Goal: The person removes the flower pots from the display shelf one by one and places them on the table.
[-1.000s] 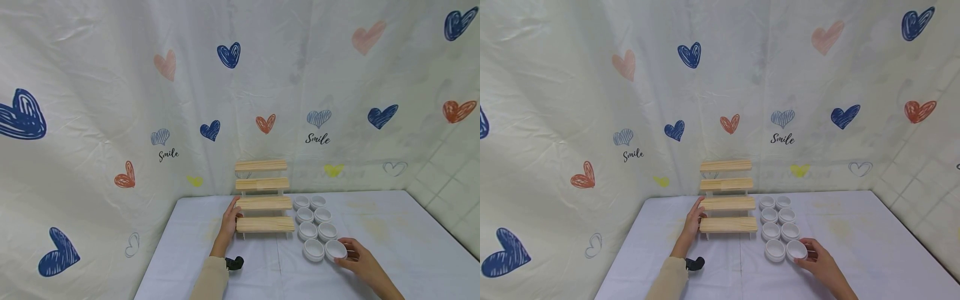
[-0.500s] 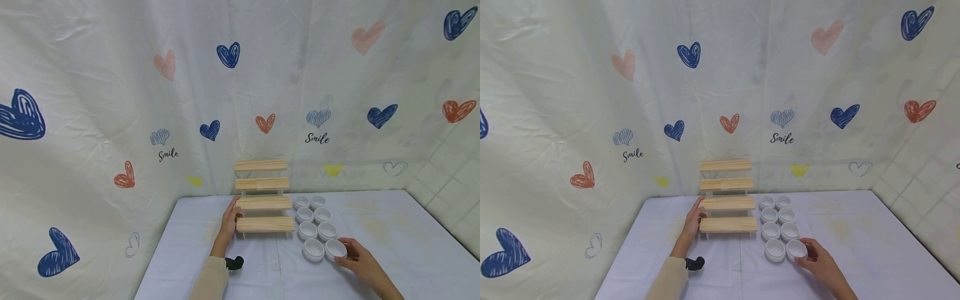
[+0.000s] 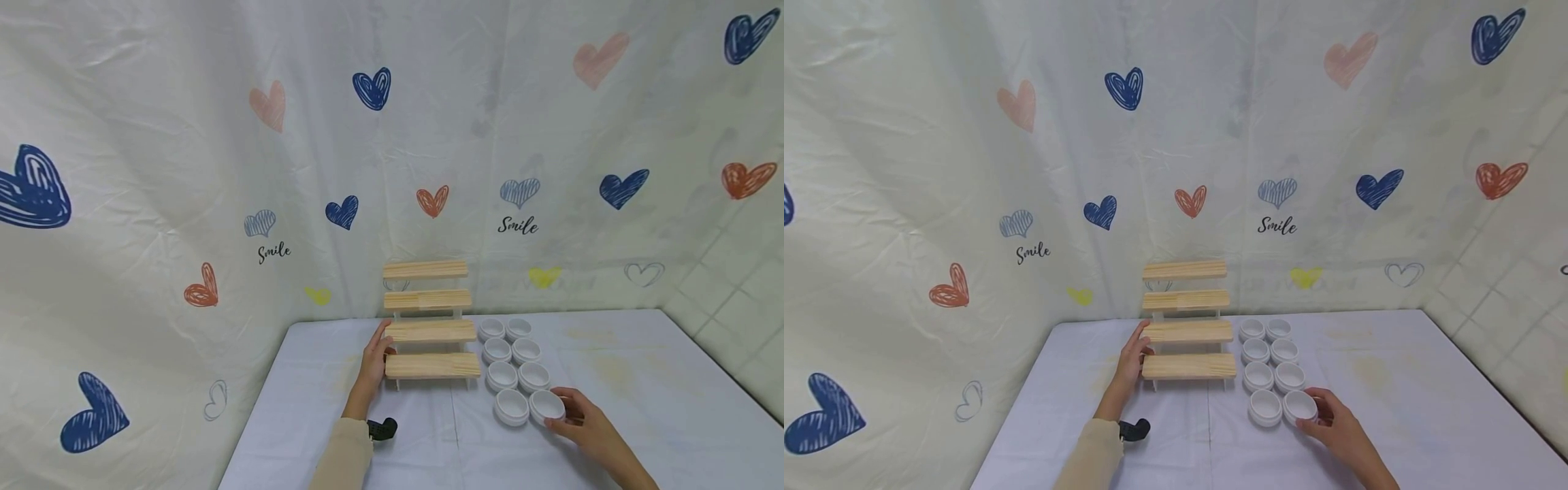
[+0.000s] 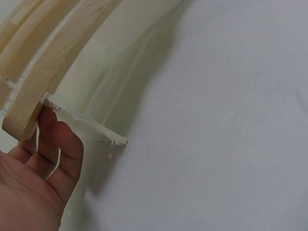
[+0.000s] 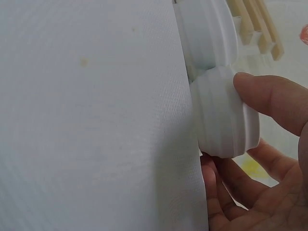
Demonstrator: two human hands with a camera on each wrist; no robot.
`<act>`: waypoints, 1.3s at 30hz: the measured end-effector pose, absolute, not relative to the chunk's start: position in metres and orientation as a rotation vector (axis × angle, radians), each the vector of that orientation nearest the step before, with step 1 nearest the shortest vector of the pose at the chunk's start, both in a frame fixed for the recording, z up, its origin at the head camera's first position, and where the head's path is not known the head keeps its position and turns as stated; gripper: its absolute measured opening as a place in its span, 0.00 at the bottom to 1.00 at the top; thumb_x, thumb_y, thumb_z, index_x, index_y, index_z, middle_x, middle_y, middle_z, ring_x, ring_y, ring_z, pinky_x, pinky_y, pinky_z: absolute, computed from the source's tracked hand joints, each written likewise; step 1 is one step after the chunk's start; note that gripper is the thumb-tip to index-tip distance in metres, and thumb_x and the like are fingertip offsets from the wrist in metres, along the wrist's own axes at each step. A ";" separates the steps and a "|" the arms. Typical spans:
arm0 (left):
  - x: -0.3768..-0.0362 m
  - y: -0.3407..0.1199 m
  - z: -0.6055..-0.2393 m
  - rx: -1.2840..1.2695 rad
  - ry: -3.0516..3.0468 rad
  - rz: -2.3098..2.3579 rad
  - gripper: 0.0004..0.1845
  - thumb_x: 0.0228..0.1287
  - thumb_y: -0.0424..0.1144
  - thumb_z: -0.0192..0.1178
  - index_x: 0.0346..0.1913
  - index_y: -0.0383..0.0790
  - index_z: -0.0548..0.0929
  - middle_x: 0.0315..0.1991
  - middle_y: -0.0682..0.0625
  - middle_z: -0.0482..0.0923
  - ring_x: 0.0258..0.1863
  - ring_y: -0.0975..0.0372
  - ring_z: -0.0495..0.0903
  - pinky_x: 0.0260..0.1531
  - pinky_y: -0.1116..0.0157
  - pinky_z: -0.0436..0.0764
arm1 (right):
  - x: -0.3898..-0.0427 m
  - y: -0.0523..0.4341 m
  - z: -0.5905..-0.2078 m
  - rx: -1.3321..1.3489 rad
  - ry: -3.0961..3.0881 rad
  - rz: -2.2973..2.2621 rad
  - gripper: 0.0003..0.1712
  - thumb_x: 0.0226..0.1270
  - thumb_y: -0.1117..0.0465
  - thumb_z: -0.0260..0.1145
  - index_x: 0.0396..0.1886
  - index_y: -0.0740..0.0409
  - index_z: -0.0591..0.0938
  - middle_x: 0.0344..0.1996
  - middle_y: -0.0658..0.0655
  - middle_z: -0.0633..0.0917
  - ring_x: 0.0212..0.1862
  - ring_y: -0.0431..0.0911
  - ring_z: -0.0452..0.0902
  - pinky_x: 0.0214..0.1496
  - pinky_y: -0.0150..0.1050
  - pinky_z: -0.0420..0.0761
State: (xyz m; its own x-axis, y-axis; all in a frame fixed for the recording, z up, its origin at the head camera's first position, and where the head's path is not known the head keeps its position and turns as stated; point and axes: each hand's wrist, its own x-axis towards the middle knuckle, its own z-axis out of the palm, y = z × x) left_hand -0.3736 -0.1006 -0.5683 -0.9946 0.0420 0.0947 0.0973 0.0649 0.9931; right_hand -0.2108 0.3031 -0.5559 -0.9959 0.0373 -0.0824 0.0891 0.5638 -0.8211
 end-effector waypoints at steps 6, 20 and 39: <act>-0.373 -0.102 -0.567 -0.162 -2.260 -2.123 0.29 0.77 0.52 0.51 0.78 0.57 0.66 0.68 0.46 0.72 0.42 0.63 0.77 0.50 0.63 0.74 | -0.211 0.302 -0.556 0.077 2.755 -1.438 0.41 0.64 0.54 0.75 0.71 0.63 0.68 0.61 0.70 0.80 0.46 0.39 0.77 0.44 0.30 0.78; -0.371 -0.104 -0.560 -0.135 -2.257 -2.184 0.28 0.79 0.47 0.51 0.78 0.56 0.66 0.59 0.45 0.77 0.41 0.62 0.77 0.47 0.65 0.75 | -0.211 0.301 -0.555 0.109 2.735 -1.421 0.43 0.64 0.51 0.75 0.72 0.63 0.67 0.63 0.72 0.79 0.51 0.44 0.78 0.45 0.29 0.77; -0.369 -0.109 -0.561 -0.233 -2.345 -2.039 0.29 0.79 0.50 0.50 0.79 0.54 0.64 0.44 0.38 0.80 0.36 0.61 0.75 0.30 0.66 0.74 | -0.210 0.304 -0.557 0.147 2.838 -1.417 0.40 0.70 0.47 0.70 0.70 0.66 0.67 0.64 0.70 0.75 0.61 0.58 0.76 0.47 0.27 0.77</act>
